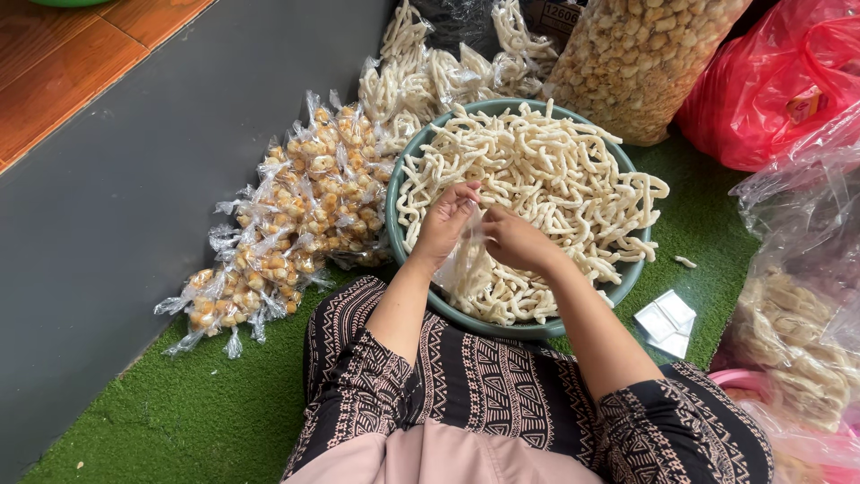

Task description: The person sits on the floor and packs white, noodle-like snacks from a large green bowl into small clear plastic bags. They repeatedly scoop snacks, place them into bags, and set the filled bags aside.

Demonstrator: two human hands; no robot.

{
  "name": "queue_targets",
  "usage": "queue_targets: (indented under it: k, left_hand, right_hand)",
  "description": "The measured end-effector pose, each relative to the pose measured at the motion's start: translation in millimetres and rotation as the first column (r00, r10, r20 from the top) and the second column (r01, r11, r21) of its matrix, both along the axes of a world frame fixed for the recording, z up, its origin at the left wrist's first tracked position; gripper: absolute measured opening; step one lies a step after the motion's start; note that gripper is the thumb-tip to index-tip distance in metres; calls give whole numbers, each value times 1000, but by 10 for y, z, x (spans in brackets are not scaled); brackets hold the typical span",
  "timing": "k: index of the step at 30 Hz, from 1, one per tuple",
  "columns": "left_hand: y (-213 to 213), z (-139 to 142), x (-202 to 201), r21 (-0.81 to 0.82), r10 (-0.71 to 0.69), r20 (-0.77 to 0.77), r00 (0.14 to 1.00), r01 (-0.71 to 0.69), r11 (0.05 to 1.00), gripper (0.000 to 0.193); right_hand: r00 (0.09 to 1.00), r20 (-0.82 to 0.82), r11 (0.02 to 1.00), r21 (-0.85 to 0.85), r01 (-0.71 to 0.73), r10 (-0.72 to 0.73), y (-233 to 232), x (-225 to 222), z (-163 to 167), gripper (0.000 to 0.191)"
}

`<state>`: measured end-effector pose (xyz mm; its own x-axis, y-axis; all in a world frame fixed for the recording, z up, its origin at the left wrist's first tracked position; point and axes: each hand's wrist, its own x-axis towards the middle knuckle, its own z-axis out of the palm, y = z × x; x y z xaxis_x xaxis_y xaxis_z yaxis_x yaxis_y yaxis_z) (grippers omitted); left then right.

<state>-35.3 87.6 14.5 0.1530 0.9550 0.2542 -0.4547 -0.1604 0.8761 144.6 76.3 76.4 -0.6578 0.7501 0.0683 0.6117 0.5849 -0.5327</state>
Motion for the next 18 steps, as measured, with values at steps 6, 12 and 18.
queue_targets:
  k: [6,12,18]
  left_hand:
    - [3,65,-60,30,74,-86,994,-72,997,8]
    - [-57,209,-72,92,145,-277,950,-124,988,3]
    - [-68,218,-57,120,174,-297,939,-144,982,4]
  right_hand:
    - [979,25,941,-272,200,-200,112,214,323,21]
    - [897,254,891,-190,412,-361,245,444,274,21]
    - [668,640,907,116,406,-380,110,253,-316,19]
